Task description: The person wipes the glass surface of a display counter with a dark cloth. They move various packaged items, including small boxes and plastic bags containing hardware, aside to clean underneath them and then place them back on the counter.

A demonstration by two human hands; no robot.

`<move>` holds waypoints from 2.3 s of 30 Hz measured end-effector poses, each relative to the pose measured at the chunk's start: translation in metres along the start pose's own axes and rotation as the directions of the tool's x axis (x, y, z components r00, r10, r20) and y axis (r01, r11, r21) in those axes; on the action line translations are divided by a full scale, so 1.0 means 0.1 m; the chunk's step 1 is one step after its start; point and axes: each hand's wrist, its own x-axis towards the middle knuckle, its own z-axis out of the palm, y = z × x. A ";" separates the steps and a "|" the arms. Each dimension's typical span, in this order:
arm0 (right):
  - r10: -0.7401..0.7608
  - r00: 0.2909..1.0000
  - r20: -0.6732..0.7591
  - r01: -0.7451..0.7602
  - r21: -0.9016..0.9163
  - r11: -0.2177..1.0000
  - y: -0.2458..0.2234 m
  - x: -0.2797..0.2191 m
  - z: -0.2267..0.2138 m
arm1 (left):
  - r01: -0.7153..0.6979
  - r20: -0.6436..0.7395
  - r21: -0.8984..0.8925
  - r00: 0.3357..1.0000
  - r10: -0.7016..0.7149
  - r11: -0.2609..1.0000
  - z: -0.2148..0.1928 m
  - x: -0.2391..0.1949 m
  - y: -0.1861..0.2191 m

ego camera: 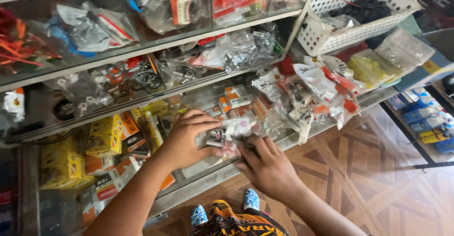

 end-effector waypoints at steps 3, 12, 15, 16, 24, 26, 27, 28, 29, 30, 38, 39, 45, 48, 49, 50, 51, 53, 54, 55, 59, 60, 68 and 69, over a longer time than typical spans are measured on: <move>-0.055 0.986 -0.158 0.088 0.209 0.974 0.20 -0.18 -0.12 | 0.017 -0.097 0.110 0.995 -0.006 0.994 -0.15 0.04 0.21; 0.270 0.933 0.238 -0.309 0.914 0.264 0.88 -0.94 0.32 | 0.194 -0.029 0.418 0.979 -0.201 0.887 0.10 0.28 0.41; 0.296 0.919 0.261 -0.334 0.913 0.235 0.96 -0.98 0.30 | 0.130 -0.061 0.382 0.991 -0.115 0.915 0.30 0.48 0.41; 0.296 0.920 0.259 -0.333 0.913 0.236 0.98 -0.97 0.29 | 0.129 -0.061 0.383 0.992 -0.114 0.915 0.36 0.57 0.41; 0.241 0.952 0.188 -0.269 0.889 0.371 1.01 -0.80 -0.08 | 0.091 -0.043 0.032 0.995 -0.090 0.995 0.60 1.03 0.33; 0.195 0.964 0.179 -0.251 0.849 0.464 0.95 -0.68 -0.40 | 0.009 -0.071 0.085 0.997 -0.003 0.996 0.60 0.99 0.14; 0.146 0.974 0.175 -0.227 0.803 0.552 0.91 -0.62 -0.56 | -0.071 -0.095 0.139 0.992 0.084 0.988 0.60 0.97 0.04; 0.148 0.973 0.178 -0.231 0.802 0.551 0.88 -0.55 -0.69 | -0.070 -0.094 0.136 0.992 0.083 0.988 0.58 0.95 0.01; 0.139 0.972 0.188 -0.234 0.791 0.566 0.84 -0.47 -0.81 | -0.064 -0.055 0.144 0.996 0.072 0.988 0.55 0.92 -0.02; 0.131 0.972 0.197 -0.236 0.779 0.581 0.81 -0.40 -0.94 | -0.058 -0.016 0.152 0.998 0.062 0.987 0.52 0.90 -0.06; 0.194 0.917 -0.348 -0.084 0.305 0.949 0.44 0.46 -0.59 | 0.006 0.078 0.266 0.997 -0.027 0.964 0.53 0.87 -0.09; 0.185 0.910 -0.371 -0.104 0.228 0.968 0.46 0.57 -0.40 | -0.033 0.056 0.227 0.998 0.021 0.973 0.55 0.86 -0.13; 0.147 0.908 -0.391 -0.215 -0.136 0.967 0.29 0.55 0.08 | -0.022 0.049 0.380 0.999 0.003 0.925 0.65 0.78 -0.26; 0.233 0.964 -0.127 -0.254 -0.186 0.949 0.27 0.27 0.03 | 0.036 0.072 0.347 0.995 -0.065 0.937 0.58 0.90 -0.08; 0.216 0.968 -0.125 -0.236 -0.179 0.955 0.27 0.22 0.01 | 0.051 0.062 0.356 0.995 -0.078 0.933 0.53 0.91 -0.02; 0.228 0.971 -0.070 -0.237 -0.174 0.956 0.29 0.16 -0.02 | 0.042 0.102 0.386 0.991 -0.088 0.922 0.48 0.93 0.06; 0.239 0.971 -0.015 -0.238 -0.170 0.956 0.30 0.10 -0.06 | 0.033 0.142 0.414 0.985 -0.100 0.910 0.44 0.95 0.14; 0.159 0.987 -0.023 -0.160 -0.065 0.985 0.13 0.15 -0.16 | 0.041 0.020 0.413 0.998 -0.054 0.910 0.40 0.84 0.18; 0.104 0.994 -0.038 -0.103 0.035 0.994 0.04 0.17 -0.20 | 0.025 -0.085 0.404 0.996 0.010 0.914 0.38 0.80 0.20; 0.085 0.995 -0.042 -0.083 0.043 0.996 0.00 0.23 -0.18 | 0.038 -0.095 0.418 0.996 0.002 0.908 0.18 0.71 0.33; -0.096 0.975 -0.200 0.142 0.234 0.962 -0.10 0.35 0.03 | 0.382 -0.195 0.174 0.917 -0.349 0.908 -0.56 0.11 0.54; -0.105 0.971 -0.214 0.157 0.244 0.957 -0.10 0.37 0.12 | 0.437 -0.350 0.149 0.862 -0.366 0.887 -0.74 -0.09 0.51; -0.032 0.968 -0.250 0.075 0.164 0.984 -0.16 0.38 0.28 | 0.738 -0.817 0.499 0.575 -0.037 0.454 -1.82 -1.21 -0.55; -0.011 0.968 -0.252 0.054 0.161 0.985 -0.18 0.38 0.28 | 0.763 -0.838 0.505 0.545 0.018 0.404 -1.85 -1.24 -0.64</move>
